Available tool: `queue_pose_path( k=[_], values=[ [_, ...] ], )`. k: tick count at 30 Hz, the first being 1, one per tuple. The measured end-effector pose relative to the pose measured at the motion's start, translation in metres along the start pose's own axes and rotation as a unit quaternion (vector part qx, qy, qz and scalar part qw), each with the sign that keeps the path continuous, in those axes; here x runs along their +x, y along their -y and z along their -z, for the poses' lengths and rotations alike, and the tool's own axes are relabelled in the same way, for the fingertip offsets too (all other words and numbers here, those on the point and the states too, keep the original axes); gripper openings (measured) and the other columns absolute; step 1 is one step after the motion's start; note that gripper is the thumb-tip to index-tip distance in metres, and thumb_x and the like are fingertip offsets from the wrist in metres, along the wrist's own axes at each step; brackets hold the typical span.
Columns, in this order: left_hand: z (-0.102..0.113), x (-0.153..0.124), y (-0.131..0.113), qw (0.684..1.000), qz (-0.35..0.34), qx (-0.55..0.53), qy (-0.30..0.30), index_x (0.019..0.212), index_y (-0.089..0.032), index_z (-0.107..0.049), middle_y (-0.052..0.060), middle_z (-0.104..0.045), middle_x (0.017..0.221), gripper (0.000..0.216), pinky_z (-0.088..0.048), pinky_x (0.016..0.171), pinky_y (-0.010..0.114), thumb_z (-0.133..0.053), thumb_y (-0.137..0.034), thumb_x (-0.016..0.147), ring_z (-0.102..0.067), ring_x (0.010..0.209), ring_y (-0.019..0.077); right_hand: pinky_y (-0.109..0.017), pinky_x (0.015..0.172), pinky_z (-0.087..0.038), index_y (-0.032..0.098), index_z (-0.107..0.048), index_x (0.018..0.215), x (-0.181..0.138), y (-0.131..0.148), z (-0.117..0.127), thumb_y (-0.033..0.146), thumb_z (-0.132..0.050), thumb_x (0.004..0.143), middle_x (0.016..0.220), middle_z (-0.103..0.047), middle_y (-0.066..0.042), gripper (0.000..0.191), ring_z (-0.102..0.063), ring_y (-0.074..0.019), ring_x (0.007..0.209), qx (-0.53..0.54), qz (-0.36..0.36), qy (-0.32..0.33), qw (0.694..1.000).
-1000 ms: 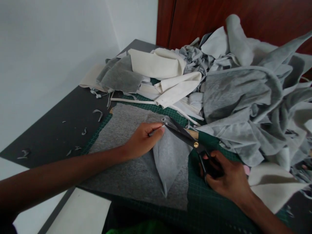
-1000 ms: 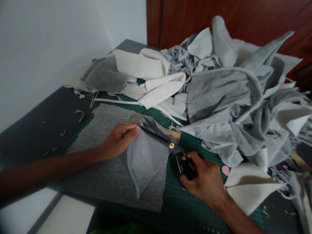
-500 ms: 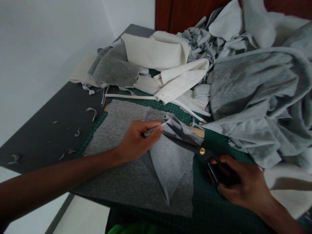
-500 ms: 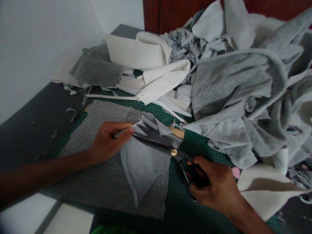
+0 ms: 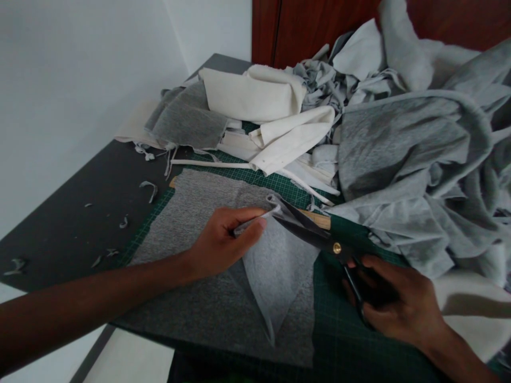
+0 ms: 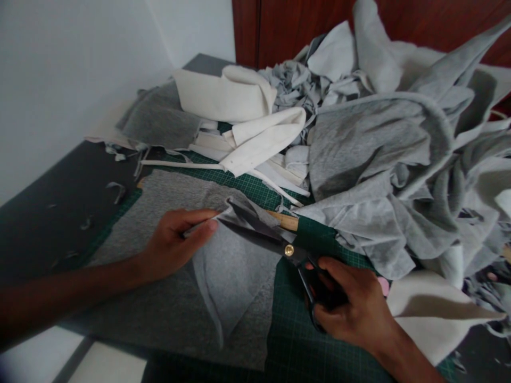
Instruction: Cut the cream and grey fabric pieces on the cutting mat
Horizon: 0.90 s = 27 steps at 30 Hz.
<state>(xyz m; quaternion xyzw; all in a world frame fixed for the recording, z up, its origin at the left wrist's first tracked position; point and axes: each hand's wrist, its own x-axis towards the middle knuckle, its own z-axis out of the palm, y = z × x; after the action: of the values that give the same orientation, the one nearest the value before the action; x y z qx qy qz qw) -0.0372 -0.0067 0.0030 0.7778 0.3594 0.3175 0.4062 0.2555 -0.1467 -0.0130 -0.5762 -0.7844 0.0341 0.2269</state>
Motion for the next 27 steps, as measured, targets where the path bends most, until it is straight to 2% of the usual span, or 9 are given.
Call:
queue_pose_path(
  k=[3,6,11,17,23,27],
  values=[
    [-0.0004,0.0019,-0.0021,1.0,0.012,-0.021,-0.008,0.089,-0.019,-0.075,0.0,-0.07,0.072,0.022,-0.046,0.057,0.021,-0.055,-0.029,0.089,-0.061,0.063,0.0126,-0.024,0.04,-0.042,0.027,-0.053,0.106,-0.0013,0.0004,0.0005,0.018,-0.057,0.065,0.061,-0.064,0.004,0.042,-0.058,-0.015,0.042,0.005,0.02,0.0,1.0],
    [-0.0002,0.0029,-0.0034,0.999,0.012,-0.029,-0.021,0.091,-0.019,-0.076,0.0,-0.073,0.078,0.023,-0.047,0.058,0.021,-0.056,-0.03,0.088,-0.063,0.065,0.013,-0.025,0.04,-0.043,0.028,-0.055,0.11,-0.0009,0.0025,0.0007,0.017,-0.055,0.067,0.061,-0.065,0.004,0.044,-0.059,-0.0155,0.043,0.014,0.046,-0.007,0.999],
    [0.0014,0.0019,-0.0042,0.999,0.011,0.001,-0.053,0.09,-0.019,-0.077,-0.001,-0.072,0.069,0.022,-0.04,0.047,0.019,-0.058,-0.028,0.087,-0.057,0.052,0.0094,-0.027,0.043,-0.048,0.027,-0.056,0.115,0.0004,0.0035,0.0026,0.02,-0.055,0.073,0.075,-0.073,-0.002,0.043,-0.064,-0.0181,0.049,0.001,0.053,-0.035,0.998],
    [0.0019,0.002,-0.005,0.998,0.013,0.014,-0.065,0.084,-0.019,-0.077,-0.003,-0.07,0.063,0.021,-0.035,0.042,0.018,-0.059,-0.029,0.085,-0.049,0.044,0.0072,-0.024,0.038,-0.044,0.029,-0.061,0.111,0.0048,0.007,0.0056,0.017,-0.057,0.072,0.059,-0.065,0.004,0.041,-0.059,-0.0155,0.041,0.028,0.052,-0.022,0.998],
    [0.0015,0.0002,-0.0024,0.997,0.024,0.036,-0.062,0.086,-0.022,-0.077,-0.002,-0.072,0.066,0.023,-0.033,0.041,0.02,-0.058,-0.034,0.086,-0.049,0.044,0.0083,-0.027,0.045,-0.052,0.025,-0.059,0.116,-0.0002,0.006,0.0033,0.025,-0.056,0.079,0.078,-0.075,-0.006,0.037,-0.068,-0.0201,0.053,-0.031,0.067,-0.046,0.996],
    [0.0011,0.0001,-0.0026,0.996,0.012,0.042,-0.074,0.083,-0.021,-0.077,-0.003,-0.071,0.064,0.022,-0.033,0.041,0.02,-0.058,-0.032,0.086,-0.047,0.042,0.0076,-0.027,0.047,-0.054,0.023,-0.055,0.113,0.0013,0.006,0.0047,0.026,-0.051,0.086,0.077,-0.075,-0.008,0.028,-0.069,-0.0203,0.054,-0.066,0.093,-0.034,0.993]
  ],
)
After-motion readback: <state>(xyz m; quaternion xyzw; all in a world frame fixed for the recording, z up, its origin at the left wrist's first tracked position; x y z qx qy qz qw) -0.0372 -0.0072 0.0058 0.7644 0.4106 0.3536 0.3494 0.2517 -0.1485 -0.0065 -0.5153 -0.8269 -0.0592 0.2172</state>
